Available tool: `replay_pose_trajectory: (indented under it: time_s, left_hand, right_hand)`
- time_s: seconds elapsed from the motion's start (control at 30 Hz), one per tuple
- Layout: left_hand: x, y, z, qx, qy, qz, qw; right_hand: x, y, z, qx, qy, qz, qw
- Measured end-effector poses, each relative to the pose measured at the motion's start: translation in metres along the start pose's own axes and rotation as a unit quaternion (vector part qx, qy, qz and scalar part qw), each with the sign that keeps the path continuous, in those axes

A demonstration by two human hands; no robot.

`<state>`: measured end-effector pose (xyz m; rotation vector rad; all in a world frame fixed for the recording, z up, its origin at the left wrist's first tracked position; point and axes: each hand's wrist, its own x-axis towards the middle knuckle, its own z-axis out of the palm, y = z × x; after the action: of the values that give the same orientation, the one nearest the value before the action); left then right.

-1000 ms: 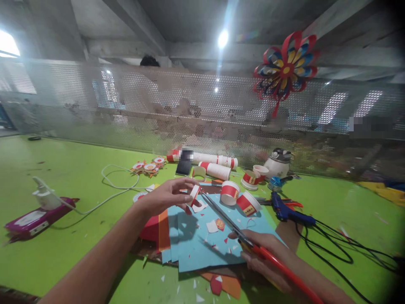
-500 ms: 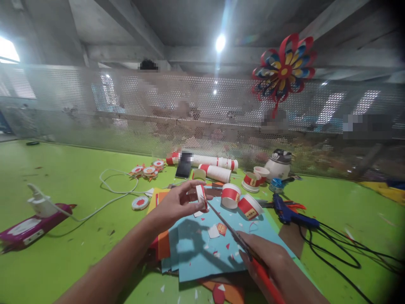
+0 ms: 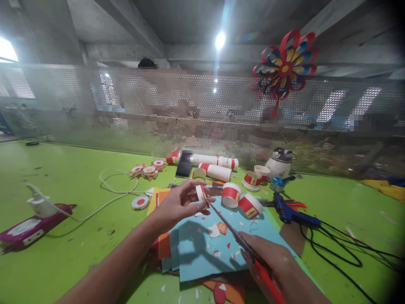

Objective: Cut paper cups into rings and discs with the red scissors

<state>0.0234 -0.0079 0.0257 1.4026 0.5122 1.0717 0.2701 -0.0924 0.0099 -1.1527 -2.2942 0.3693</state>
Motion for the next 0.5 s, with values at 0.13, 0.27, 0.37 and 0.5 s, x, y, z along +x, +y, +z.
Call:
replay_pose_trajectory:
  time_s: [0.13,0.27,0.37,0.5]
  left_hand:
    - [0.0003,-0.0008,0.0014,-0.002,0.006,0.001,1.0]
    - [0.0009,-0.0012,0.0031,0.005,0.004,0.004,1.0]
    - [0.0014,-0.0022,0.0036,0.002,0.007,0.001,1.0]
    - [0.0021,-0.0029,0.003,0.005,0.017,-0.001,1.0]
  right_hand:
    - [-0.0006,-0.0002,0.0015,-0.012,-0.008,0.008,1.0]
    - [-0.0038,0.0047,0.006,-0.035,-0.005,0.008,0.999]
    - [-0.0043,0.0062,0.0083,-0.045,-0.002,-0.004,0.999]
    - [-0.0042,0.0065,0.008,-0.076,0.013,0.015,0.997]
